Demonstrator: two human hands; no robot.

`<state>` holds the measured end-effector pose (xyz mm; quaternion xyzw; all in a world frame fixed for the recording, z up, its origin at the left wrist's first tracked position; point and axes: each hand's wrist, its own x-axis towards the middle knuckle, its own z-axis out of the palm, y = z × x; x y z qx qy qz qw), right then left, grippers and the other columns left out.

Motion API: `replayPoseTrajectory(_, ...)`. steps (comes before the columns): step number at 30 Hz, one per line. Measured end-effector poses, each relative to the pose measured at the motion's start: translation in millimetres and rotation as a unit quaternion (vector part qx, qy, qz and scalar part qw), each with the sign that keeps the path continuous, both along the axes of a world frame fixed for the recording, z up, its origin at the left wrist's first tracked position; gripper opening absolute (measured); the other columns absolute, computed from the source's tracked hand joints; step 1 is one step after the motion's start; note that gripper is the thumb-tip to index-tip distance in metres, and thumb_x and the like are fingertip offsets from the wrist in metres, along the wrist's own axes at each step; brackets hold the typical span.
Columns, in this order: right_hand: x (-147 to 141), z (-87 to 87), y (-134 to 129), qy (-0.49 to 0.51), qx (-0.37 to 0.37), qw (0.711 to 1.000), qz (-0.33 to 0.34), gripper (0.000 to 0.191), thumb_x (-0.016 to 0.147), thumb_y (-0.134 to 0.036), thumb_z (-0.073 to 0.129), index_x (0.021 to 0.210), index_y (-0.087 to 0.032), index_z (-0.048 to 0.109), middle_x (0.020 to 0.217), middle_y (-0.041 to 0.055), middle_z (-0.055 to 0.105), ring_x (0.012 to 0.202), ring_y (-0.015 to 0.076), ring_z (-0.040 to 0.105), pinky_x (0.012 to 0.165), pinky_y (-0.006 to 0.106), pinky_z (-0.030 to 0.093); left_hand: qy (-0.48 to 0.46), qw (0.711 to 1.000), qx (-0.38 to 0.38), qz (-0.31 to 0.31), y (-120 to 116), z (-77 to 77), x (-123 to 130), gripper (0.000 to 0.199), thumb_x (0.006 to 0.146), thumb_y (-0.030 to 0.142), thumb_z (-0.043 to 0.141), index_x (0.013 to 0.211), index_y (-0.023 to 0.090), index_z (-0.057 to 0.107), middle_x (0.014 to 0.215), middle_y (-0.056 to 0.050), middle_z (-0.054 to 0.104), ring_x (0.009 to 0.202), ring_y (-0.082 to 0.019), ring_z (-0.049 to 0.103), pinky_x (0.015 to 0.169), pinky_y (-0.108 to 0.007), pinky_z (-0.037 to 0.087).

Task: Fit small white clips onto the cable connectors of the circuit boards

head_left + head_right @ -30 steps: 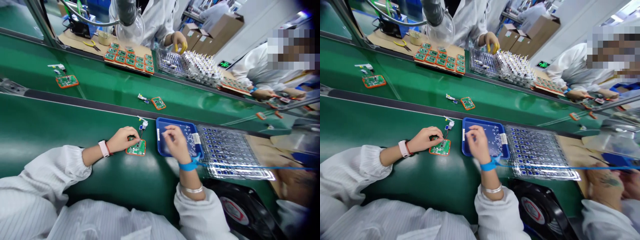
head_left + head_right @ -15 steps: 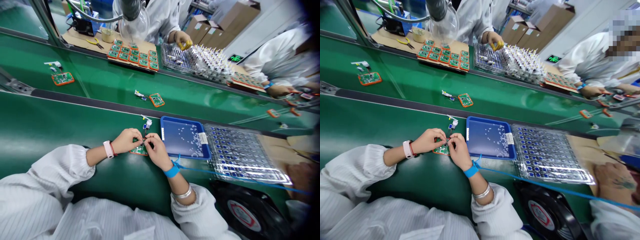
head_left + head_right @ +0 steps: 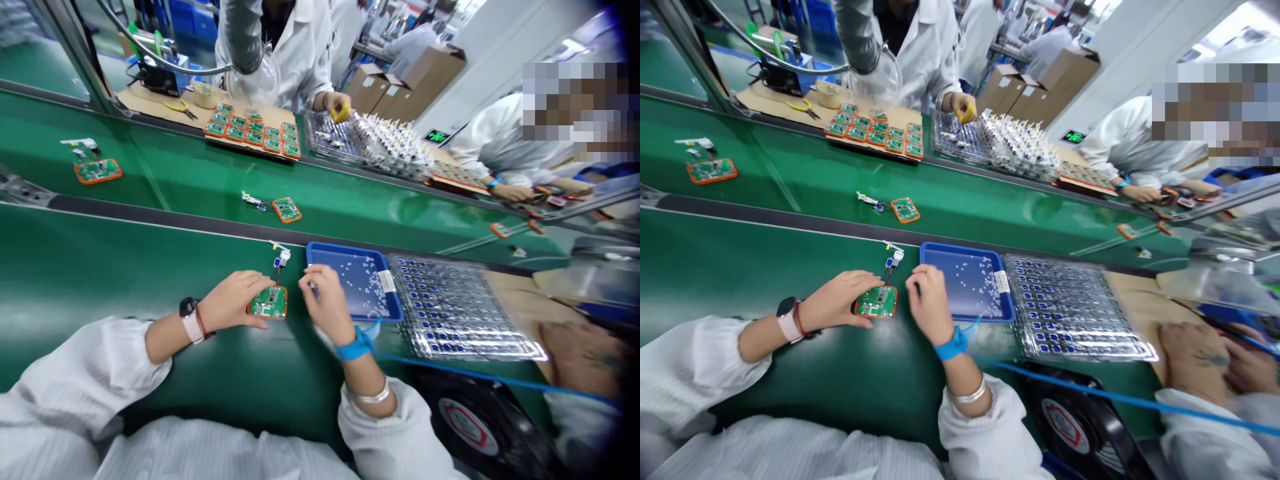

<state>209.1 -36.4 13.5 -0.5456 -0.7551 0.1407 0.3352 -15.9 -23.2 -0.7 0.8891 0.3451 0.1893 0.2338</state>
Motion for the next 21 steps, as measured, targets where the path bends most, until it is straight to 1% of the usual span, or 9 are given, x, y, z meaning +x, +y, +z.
replayPoseTrajectory(1, 19.0, -1.0, 9.2, -0.005, 0.022, 0.999, -0.031, 0.014, 0.083, -0.019, 0.046, 0.072, -0.019, 0.055, 0.09, 0.0084, 0.058, 0.092, 0.022, 0.053, 0.085, 0.04, 0.04, 0.019, 0.999, 0.024, -0.019, -3.2, -0.8, -2.3, 0.071, 0.068, 0.053, 0.071, 0.127, 0.02, 0.049, 0.124, -0.013, 0.057, 0.115, -0.029, 0.052, 0.094, -0.041, 0.04)
replayPoseTrajectory(3, 61.2, -8.1, 30.2, -0.004, 0.032, 0.993, -0.113, 0.014, 0.08, -0.024, 0.049, 0.068, -0.019, 0.055, 0.085, 0.0086, 0.059, 0.089, 0.023, 0.053, 0.084, 0.042, 0.041, 0.048, 0.997, 0.047, -0.039, -5.9, 1.1, -4.5, 0.072, 0.072, 0.051, 0.068, 0.134, 0.024, 0.042, 0.125, -0.013, 0.057, 0.114, -0.029, 0.053, 0.094, -0.041, 0.04)
replayPoseTrajectory(6, 113.3, -25.8, 57.8, -0.001, -0.022, 0.978, -0.208, 0.016, 0.076, -0.029, 0.05, 0.063, -0.019, 0.054, 0.075, 0.0077, 0.06, 0.08, 0.0219, 0.053, 0.079, 0.04, 0.043, 0.031, 0.999, -0.002, -0.037, 3.4, 13.6, -4.8, 0.071, 0.072, 0.047, 0.069, 0.133, 0.024, 0.043, 0.111, -0.01, 0.064, 0.096, -0.026, 0.062, 0.084, -0.037, 0.046)
replayPoseTrajectory(8, 130.3, -36.3, 68.4, -0.008, -0.05, 0.974, -0.219, 0.019, 0.075, -0.031, 0.05, 0.059, -0.02, 0.053, 0.069, 0.0068, 0.06, 0.074, 0.0209, 0.053, 0.076, 0.038, 0.043, -0.048, 0.995, -0.092, -0.007, 21.3, 26.4, -6.8, 0.073, 0.071, 0.046, 0.07, 0.133, 0.021, 0.041, 0.104, -0.009, 0.067, 0.09, -0.023, 0.064, 0.079, -0.034, 0.048)
replayPoseTrajectory(11, 134.7, -45.2, 73.3, -0.014, -0.057, 0.977, -0.207, 0.021, 0.073, -0.031, 0.049, 0.056, -0.02, 0.053, 0.063, 0.006, 0.059, 0.071, 0.0205, 0.053, 0.074, 0.038, 0.043, -0.228, 0.95, -0.193, 0.096, 65.2, 44.1, -18.6, 0.064, 0.077, 0.045, 0.064, 0.129, 0.016, 0.038, 0.1, -0.01, 0.067, 0.09, -0.021, 0.065, 0.078, -0.033, 0.05)
replayPoseTrajectory(13, 133.0, -47.3, 72.5, -0.014, -0.056, 0.977, -0.204, 0.019, 0.071, -0.03, 0.05, 0.055, -0.02, 0.053, 0.063, 0.0064, 0.059, 0.071, 0.021, 0.053, 0.075, 0.038, 0.043, -0.305, 0.918, -0.142, 0.211, 100.9, 49.2, -34.3, 0.058, 0.078, 0.045, 0.061, 0.124, 0.016, 0.04, 0.099, -0.01, 0.066, 0.088, -0.021, 0.065, 0.076, -0.033, 0.051)
replayPoseTrajectory(15, 133.1, -47.9, 71.4, -0.018, -0.054, 0.978, -0.201, 0.018, 0.07, -0.029, 0.05, 0.055, -0.02, 0.053, 0.065, 0.0075, 0.06, 0.073, 0.022, 0.053, 0.077, 0.039, 0.043, -0.323, 0.889, -0.011, 0.323, 134.7, 46.1, -56.4, 0.059, 0.076, 0.043, 0.064, 0.123, 0.018, 0.04, 0.105, -0.01, 0.063, 0.093, -0.02, 0.063, 0.08, -0.033, 0.05)
replayPoseTrajectory(17, 135.6, -48.2, 71.0, -0.033, -0.051, 0.979, -0.192, 0.017, 0.07, -0.03, 0.05, 0.056, -0.02, 0.054, 0.068, 0.009, 0.061, 0.076, 0.0231, 0.053, 0.078, 0.04, 0.043, -0.274, 0.871, 0.082, 0.399, 160.9, 35.9, -82.9, 0.064, 0.071, 0.042, 0.07, 0.123, 0.018, 0.042, 0.11, -0.01, 0.06, 0.1, -0.022, 0.06, 0.087, -0.034, 0.047)
replayPoseTrajectory(21, 143.0, -49.2, 71.8, -0.082, -0.045, 0.982, -0.167, 0.016, 0.069, -0.027, 0.05, 0.056, -0.02, 0.055, 0.073, 0.0112, 0.062, 0.079, 0.0249, 0.055, 0.079, 0.042, 0.043, -0.114, 0.877, 0.094, 0.458, 180.9, 13.0, -124.2, 0.065, 0.068, 0.041, 0.073, 0.121, 0.016, 0.046, 0.107, -0.011, 0.06, 0.1, -0.027, 0.058, 0.09, -0.04, 0.043)
